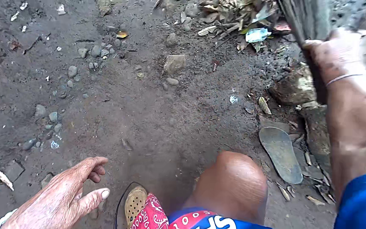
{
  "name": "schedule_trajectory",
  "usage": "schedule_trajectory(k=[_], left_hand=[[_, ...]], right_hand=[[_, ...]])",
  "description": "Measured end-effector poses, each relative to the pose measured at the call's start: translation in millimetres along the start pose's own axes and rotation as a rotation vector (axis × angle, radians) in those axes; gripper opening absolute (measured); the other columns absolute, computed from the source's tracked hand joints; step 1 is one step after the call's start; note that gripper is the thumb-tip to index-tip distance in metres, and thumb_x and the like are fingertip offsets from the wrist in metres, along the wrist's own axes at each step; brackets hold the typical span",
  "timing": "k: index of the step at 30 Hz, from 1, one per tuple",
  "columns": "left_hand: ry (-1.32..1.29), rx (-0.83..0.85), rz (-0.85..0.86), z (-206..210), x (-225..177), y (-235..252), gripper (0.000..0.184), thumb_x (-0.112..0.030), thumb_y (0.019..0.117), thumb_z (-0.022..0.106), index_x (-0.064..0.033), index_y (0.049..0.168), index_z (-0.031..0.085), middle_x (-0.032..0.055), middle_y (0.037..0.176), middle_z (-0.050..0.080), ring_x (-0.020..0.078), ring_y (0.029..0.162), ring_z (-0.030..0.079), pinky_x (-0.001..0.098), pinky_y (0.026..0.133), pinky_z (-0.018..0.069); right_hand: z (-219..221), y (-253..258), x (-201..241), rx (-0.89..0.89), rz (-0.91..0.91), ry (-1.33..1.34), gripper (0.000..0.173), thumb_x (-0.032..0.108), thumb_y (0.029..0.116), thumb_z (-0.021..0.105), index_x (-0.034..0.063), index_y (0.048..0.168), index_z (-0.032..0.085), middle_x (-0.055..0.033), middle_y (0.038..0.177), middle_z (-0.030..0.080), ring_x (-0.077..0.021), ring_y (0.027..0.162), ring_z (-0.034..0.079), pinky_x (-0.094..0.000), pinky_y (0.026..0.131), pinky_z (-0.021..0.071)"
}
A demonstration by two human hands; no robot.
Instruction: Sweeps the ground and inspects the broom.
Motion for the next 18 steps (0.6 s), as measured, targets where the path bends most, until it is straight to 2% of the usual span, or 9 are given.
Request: schedule_trajectory(k=[3,5,7,10,12,13,14,15,18], left_hand=[[-0.011,0.081,-0.020,-1,-22,15,0.074,-0.052,0.0886,0.065,0.0050,0.136,0.056,0.0139,0.111,0.071,0.0204,0.096,0.072,0.0404,0.084,0.0600],[-0.011,0.112,-0.032,0,-33,21,0.073,-0.047,0.0885,0.066,0.0066,0.137,0.054,0.0158,0.113,0.071,0.0225,0.096,0.072,0.0419,0.085,0.0599],[0.000,0.109,-0.033,1,-40,24,0.073,-0.047,0.0881,0.066,0.0068,0.137,0.054,0.0154,0.112,0.071,0.0221,0.096,0.072,0.0418,0.085,0.0600],[0.022,0.094,-0.020,4,-47,22,0.075,-0.050,0.0885,0.064,0.0064,0.137,0.055,0.0142,0.112,0.072,0.0196,0.096,0.072,0.0392,0.086,0.0601],[0.024,0.102,-0.025,7,-50,21,0.075,-0.049,0.0885,0.064,0.0067,0.137,0.054,0.0144,0.113,0.071,0.0203,0.096,0.072,0.0402,0.086,0.0600],[0.022,0.109,-0.033,8,-51,20,0.075,-0.049,0.0884,0.065,0.0066,0.137,0.054,0.0143,0.113,0.071,0.0207,0.097,0.072,0.0408,0.087,0.0599],[0.019,0.112,-0.039,9,-51,18,0.075,-0.048,0.0882,0.065,0.0064,0.138,0.053,0.0142,0.114,0.071,0.0207,0.097,0.072,0.0410,0.087,0.0597],[0.014,0.111,-0.042,10,-51,16,0.074,-0.047,0.0882,0.066,0.0065,0.138,0.053,0.0144,0.114,0.071,0.0206,0.097,0.072,0.0408,0.087,0.0595],[0.004,0.102,-0.057,11,-48,10,0.074,-0.047,0.0880,0.066,0.0066,0.137,0.053,0.0146,0.113,0.070,0.0196,0.096,0.072,0.0392,0.086,0.0597]], right_hand=[[33,-48,2,0.068,-0.126,0.121,0.058,0.038,0.1035,0.057,-0.0093,0.136,0.049,-0.0446,0.121,0.058,-0.0638,0.117,0.055,-0.0802,0.094,0.0395],[71,-79,5,0.169,-0.320,0.092,0.051,0.031,0.1019,0.063,-0.0082,0.132,0.053,-0.0412,0.110,0.063,-0.0624,0.105,0.061,-0.0797,0.087,0.0440],[116,-119,10,0.299,-0.563,-0.004,0.048,0.030,0.0978,0.070,-0.0047,0.129,0.057,-0.0340,0.106,0.067,-0.0559,0.094,0.067,-0.0753,0.078,0.0499],[181,-169,9,0.582,-0.939,-0.266,0.053,0.039,0.0982,0.064,-0.0026,0.131,0.057,-0.0267,0.111,0.066,-0.0449,0.099,0.069,-0.0611,0.081,0.0547],[203,-171,-4,0.695,-1.050,-0.393,0.048,0.038,0.1010,0.060,-0.0005,0.130,0.058,-0.0251,0.113,0.066,-0.0430,0.104,0.068,-0.0580,0.085,0.0537],[206,-157,-15,0.694,-1.012,-0.406,0.044,0.035,0.1002,0.063,0.0006,0.127,0.061,-0.0246,0.112,0.067,-0.0433,0.105,0.068,-0.0597,0.086,0.0536],[203,-133,-27,0.662,-0.924,-0.413,0.040,0.034,0.0988,0.066,0.0018,0.122,0.063,-0.0234,0.111,0.068,-0.0427,0.105,0.068,-0.0616,0.085,0.0538],[189,-104,-38,0.631,-0.786,-0.420,0.041,0.034,0.0990,0.067,0.0009,0.123,0.063,-0.0245,0.112,0.068,-0.0442,0.106,0.068,-0.0649,0.086,0.0528],[119,-3,-78,0.410,-0.283,-0.334,0.048,0.038,0.0985,0.065,-0.0048,0.120,0.060,-0.0369,0.106,0.066,-0.0589,0.102,0.064,-0.0785,0.081,0.0467]])
Point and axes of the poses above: each hand's wrist, its own y-axis towards the middle knuckle, its own z-axis out of the palm, x = y × z, the point moved 7 cm from there along y, towards the middle knuckle
